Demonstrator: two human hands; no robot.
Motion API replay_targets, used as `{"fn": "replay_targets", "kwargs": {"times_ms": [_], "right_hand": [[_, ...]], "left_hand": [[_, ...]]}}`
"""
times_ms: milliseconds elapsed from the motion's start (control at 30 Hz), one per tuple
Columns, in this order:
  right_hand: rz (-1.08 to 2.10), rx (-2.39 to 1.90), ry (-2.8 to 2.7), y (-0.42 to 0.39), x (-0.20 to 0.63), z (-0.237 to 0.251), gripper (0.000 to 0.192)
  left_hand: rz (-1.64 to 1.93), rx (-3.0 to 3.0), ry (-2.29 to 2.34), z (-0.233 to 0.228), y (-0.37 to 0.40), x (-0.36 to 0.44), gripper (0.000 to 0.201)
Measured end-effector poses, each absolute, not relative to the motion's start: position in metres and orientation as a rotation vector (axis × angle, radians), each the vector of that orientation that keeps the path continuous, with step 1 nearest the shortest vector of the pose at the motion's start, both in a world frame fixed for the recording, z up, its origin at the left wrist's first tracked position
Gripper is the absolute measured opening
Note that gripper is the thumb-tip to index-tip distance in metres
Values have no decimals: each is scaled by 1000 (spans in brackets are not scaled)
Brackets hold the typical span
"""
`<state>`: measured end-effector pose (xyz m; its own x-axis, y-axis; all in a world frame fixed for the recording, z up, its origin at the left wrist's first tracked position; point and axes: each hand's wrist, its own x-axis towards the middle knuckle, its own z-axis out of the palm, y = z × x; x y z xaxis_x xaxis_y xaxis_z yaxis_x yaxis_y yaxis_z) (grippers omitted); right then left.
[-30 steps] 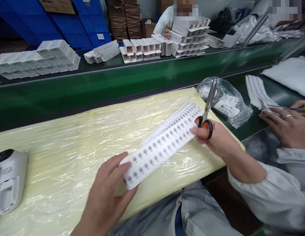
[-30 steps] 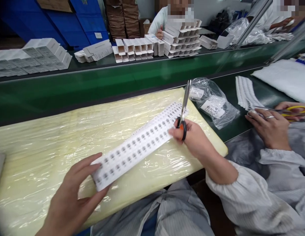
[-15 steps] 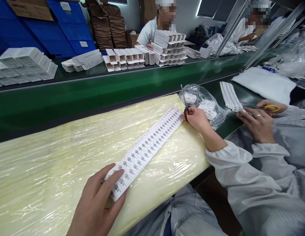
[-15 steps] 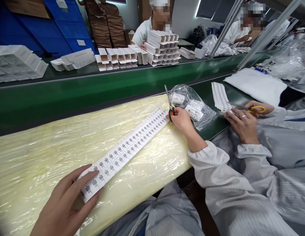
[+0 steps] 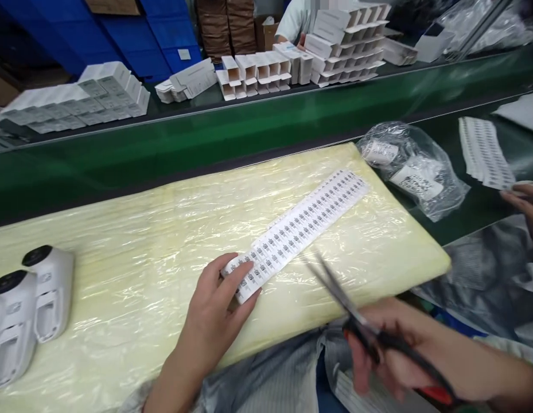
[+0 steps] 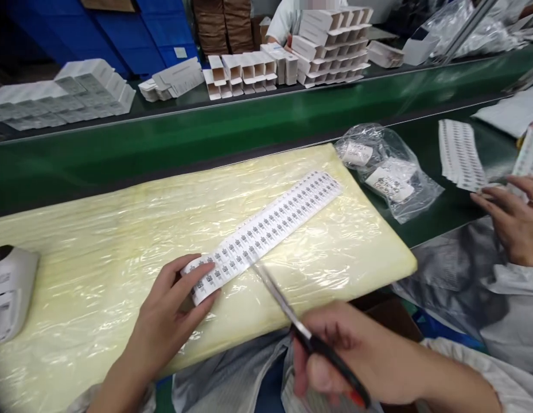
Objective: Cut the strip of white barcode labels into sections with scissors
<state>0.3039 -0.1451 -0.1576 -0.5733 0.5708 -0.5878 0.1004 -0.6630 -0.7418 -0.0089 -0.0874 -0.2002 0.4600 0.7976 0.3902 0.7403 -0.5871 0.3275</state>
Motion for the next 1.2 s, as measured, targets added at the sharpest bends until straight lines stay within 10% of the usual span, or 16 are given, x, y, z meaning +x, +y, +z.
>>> {"fn": "replay_targets", "kwargs": {"times_ms": [1200], "right_hand": [[2435, -1189, -899, -133, 240, -190, 71]], "left_hand": [[944, 2536, 1358, -195, -89, 0, 30]]}}
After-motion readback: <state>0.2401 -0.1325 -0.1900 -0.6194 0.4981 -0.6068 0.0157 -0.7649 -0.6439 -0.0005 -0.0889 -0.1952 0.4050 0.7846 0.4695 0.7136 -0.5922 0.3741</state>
